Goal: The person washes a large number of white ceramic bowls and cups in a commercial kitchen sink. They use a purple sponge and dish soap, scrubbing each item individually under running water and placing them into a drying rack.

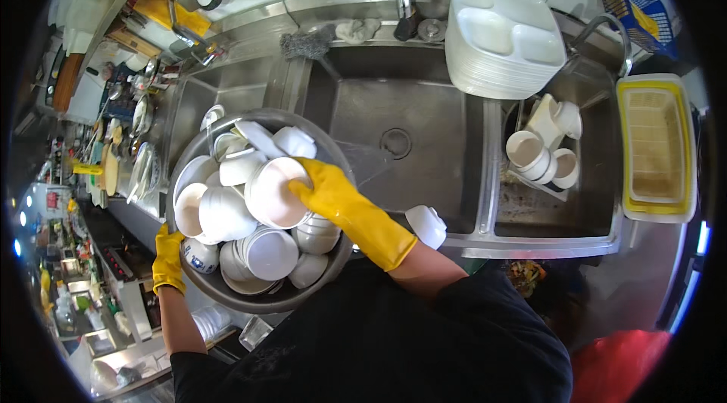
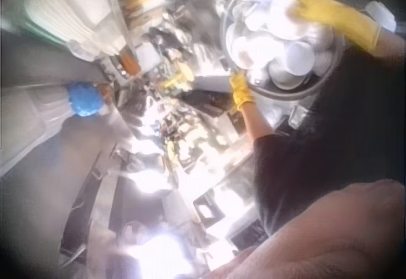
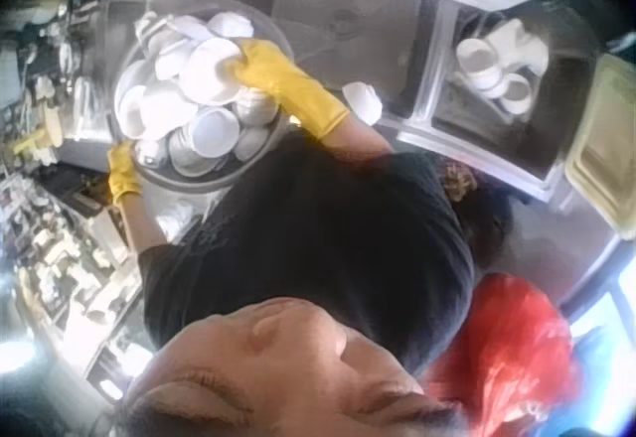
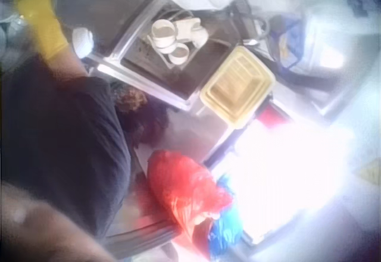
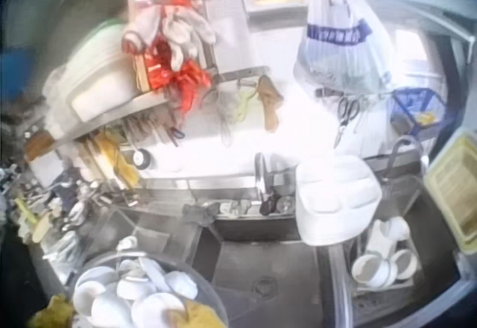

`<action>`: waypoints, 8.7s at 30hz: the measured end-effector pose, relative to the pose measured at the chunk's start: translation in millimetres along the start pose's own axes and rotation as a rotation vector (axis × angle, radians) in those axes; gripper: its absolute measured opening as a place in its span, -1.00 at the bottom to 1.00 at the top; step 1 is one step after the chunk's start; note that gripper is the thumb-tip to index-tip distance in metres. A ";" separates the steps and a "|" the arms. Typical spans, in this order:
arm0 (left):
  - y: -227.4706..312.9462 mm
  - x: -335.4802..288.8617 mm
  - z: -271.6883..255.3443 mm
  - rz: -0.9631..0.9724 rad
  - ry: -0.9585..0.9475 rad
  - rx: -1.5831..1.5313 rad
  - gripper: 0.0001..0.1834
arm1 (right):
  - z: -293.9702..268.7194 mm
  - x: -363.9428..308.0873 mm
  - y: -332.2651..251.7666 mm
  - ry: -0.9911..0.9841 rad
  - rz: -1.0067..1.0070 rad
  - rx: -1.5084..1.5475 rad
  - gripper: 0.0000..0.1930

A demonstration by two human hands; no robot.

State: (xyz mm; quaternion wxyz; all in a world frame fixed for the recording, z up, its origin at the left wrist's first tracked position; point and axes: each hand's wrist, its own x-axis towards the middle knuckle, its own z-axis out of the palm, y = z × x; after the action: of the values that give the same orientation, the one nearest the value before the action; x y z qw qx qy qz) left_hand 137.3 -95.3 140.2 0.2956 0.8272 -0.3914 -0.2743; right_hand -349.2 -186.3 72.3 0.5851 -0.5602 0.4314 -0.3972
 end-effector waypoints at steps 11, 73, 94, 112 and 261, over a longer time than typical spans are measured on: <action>-149.7 50.5 -40.5 0.072 0.008 -0.015 -0.58 | 3.0 3.8 -31.3 -0.117 0.079 -0.052 -0.50; -155.4 -1.0 80.3 -0.209 0.197 -0.101 -0.50 | -86.0 13.2 -12.7 0.004 0.310 0.324 -0.40; -180.4 5.0 75.6 -0.129 0.186 -0.058 -0.31 | 27.6 155.4 -152.5 -0.639 -0.538 -1.646 -0.47; -269.2 27.0 60.4 -0.166 0.077 -0.272 -0.54 | 33.4 163.1 -31.4 -0.014 -0.676 -0.328 -0.60; 76.6 -56.9 434.6 -0.488 0.098 -0.240 -0.56 | -276.3 93.2 176.4 0.522 0.601 -0.079 -0.55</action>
State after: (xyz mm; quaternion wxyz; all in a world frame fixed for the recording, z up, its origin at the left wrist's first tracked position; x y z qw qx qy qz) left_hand -228.6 -208.2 -86.5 0.3350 0.8683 -0.1307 -0.3416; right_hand -585.8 -351.1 -109.4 0.5241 -0.3114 0.7251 -0.3203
